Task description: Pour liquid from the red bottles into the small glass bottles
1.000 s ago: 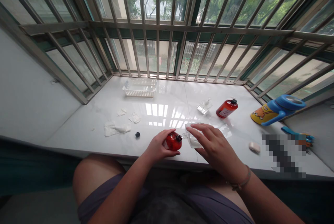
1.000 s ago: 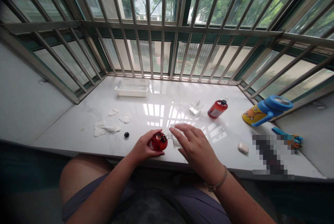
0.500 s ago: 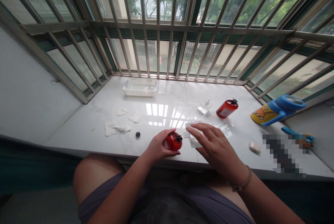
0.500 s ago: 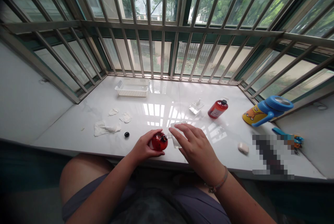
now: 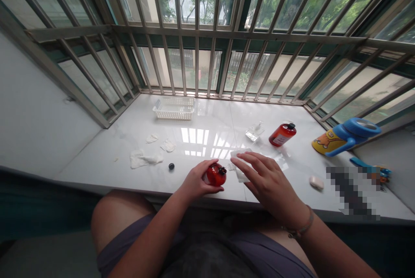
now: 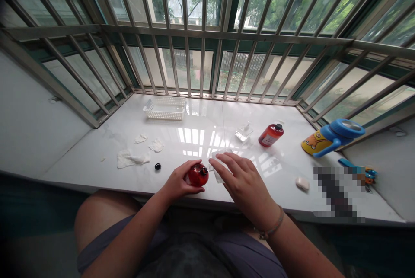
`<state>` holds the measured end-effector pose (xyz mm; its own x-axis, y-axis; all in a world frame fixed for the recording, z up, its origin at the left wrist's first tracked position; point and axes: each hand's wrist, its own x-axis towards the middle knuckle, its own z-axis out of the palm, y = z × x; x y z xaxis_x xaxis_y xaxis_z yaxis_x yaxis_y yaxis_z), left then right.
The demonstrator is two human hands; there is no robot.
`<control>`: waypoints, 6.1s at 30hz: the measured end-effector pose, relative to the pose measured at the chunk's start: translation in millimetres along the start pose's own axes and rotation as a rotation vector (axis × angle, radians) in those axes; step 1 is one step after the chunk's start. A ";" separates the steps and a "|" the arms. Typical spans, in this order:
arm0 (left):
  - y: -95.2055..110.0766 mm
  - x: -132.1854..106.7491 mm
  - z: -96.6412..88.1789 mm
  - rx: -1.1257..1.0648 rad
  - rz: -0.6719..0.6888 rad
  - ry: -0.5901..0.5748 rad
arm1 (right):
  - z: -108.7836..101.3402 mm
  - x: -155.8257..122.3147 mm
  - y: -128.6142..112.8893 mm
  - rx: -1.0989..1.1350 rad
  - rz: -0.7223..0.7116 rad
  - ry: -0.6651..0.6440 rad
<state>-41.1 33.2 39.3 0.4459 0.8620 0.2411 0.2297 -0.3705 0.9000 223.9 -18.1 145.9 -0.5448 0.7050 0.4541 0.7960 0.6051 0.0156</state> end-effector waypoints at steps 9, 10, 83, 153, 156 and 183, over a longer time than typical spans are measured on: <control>-2.5 -0.3 0.0 0.004 0.006 0.002 | -1.7 0.4 0.7 -0.024 -0.017 -0.005; -2.5 -0.2 -0.1 0.004 0.005 0.001 | -1.9 0.3 0.9 -0.027 -0.019 -0.008; -5.2 -2.2 -2.0 -0.073 0.015 0.030 | -13.5 25.2 -2.0 -0.145 -0.228 -0.025; -1.7 -0.4 7.1 -0.159 0.014 0.044 | -12.6 39.1 25.6 0.338 -0.040 -0.228; -2.3 -0.9 6.8 -0.164 0.009 0.047 | -14.9 41.7 25.8 0.327 -0.056 -0.246; -6.4 -1.5 7.9 -0.161 0.024 0.063 | -21.0 52.7 22.4 0.245 -0.166 -0.292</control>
<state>-36.4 31.5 30.3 0.3932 0.8756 0.2805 0.0764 -0.3352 0.9391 218.5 24.9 188.9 -0.7407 0.6441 0.1910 0.6235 0.7649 -0.1615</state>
